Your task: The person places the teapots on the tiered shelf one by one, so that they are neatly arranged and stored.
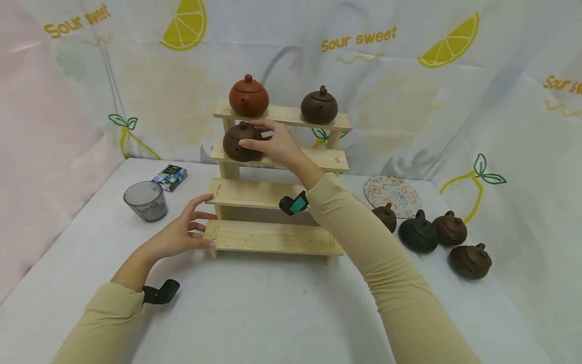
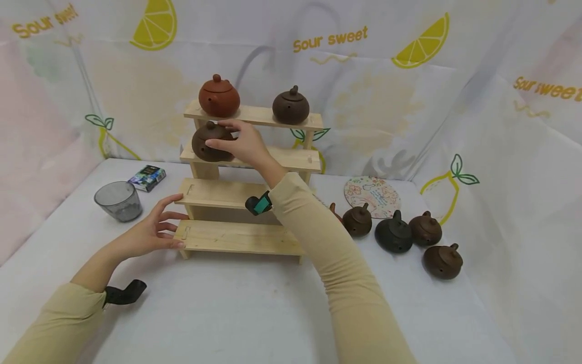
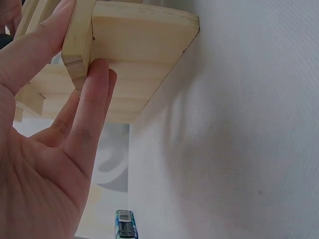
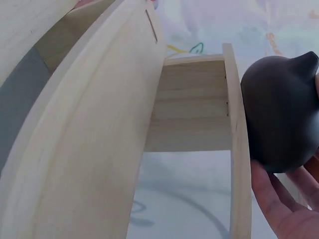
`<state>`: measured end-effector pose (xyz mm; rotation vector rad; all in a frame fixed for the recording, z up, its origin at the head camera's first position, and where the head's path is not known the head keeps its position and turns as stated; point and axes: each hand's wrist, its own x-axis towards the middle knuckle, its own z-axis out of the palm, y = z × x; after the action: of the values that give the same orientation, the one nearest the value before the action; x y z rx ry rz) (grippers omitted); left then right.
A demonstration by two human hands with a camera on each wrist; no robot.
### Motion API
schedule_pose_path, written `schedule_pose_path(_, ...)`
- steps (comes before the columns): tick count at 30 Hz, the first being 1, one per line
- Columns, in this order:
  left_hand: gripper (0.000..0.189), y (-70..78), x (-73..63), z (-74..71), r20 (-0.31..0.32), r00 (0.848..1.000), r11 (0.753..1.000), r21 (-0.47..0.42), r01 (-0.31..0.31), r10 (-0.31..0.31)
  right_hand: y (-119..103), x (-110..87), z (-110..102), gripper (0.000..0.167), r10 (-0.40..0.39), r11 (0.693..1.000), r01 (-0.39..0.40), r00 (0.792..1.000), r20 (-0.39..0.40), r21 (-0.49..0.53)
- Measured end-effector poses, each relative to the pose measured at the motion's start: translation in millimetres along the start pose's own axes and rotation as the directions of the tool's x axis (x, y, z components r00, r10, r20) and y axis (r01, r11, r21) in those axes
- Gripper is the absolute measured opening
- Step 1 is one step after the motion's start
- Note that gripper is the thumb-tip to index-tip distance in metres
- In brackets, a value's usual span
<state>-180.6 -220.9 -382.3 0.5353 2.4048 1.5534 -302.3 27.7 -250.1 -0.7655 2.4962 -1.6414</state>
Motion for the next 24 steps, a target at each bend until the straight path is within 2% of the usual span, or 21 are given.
schedule_pose_path(7, 0.106, 1.1, 2.3, 1.4, 0.011, 1.000, 1.000, 0.006, 0.004, -0.004, 4, -16.3, -9, 0.053, -0.001, 0.995, 0.006, 0.999, -0.053, 0.104)
schedule_pose_path(11, 0.106, 0.3, 2.4, 0.9, 0.010, 1.000, 1.000, 0.009, 0.005, -0.006, 7, -27.3, -16, 0.050, -0.011, 0.992, 0.020, 0.997, -0.076, 0.123)
schedule_pose_path(20, 0.107, 0.3, 1.5, 0.6, 0.006, 1.000, 1.000, 0.001, 0.000, 0.000, 13, -53.9, -35, 0.047, -0.086, 0.993, 0.093, 0.992, -0.096, 0.074)
schedule_pose_path(24, 0.107, 0.3, 1.2, 0.1, 0.002, 1.000, 1.000, 0.001, -0.001, 0.001, 15, -66.8, -44, 0.045, -0.093, 0.992, 0.102, 0.990, -0.108, 0.081)
